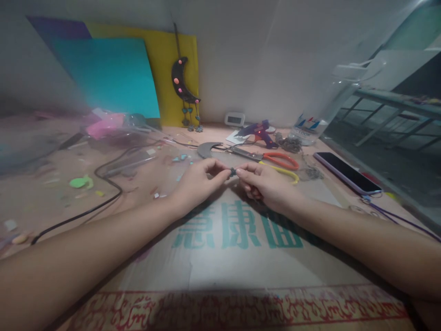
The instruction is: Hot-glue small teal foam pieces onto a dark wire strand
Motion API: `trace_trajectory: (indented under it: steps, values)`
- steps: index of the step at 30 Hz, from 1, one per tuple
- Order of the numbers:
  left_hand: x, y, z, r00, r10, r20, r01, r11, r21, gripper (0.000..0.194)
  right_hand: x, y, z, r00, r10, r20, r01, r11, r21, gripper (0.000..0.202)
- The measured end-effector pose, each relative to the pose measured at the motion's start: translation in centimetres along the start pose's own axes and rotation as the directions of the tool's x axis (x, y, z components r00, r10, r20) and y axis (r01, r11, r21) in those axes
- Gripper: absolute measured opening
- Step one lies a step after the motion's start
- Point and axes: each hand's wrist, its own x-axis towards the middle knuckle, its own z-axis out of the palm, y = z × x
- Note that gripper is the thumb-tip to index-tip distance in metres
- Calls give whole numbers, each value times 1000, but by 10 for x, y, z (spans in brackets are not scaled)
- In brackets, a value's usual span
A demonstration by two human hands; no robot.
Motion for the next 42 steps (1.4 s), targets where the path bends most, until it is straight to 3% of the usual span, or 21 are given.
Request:
trace_trajectory:
  steps: [9,14,21,37,42]
  values:
    - [0,-7,1,999,37,36,-35,998,-47,20,1,4,1,994,-100,-51,97,993,-71,22]
    - [-1,-2,1,999,-28,42,30,999,-44,24,0,4,5,985,-158,-71,146,978,-149,20]
    - [0,4,0,998,-66,17,67,998,-19,15,-4,0,8,979,-192,-69,170,954,-247,18]
    - [-1,1,1,999,26,28,-26,1000,2,17,-4,-1,8,974,-216,-69,193,949,-248,15]
    - [0,-5,2,998,9,56,-4,996,-89,20,-3,1,7,970,-233,-71,210,946,-246,20]
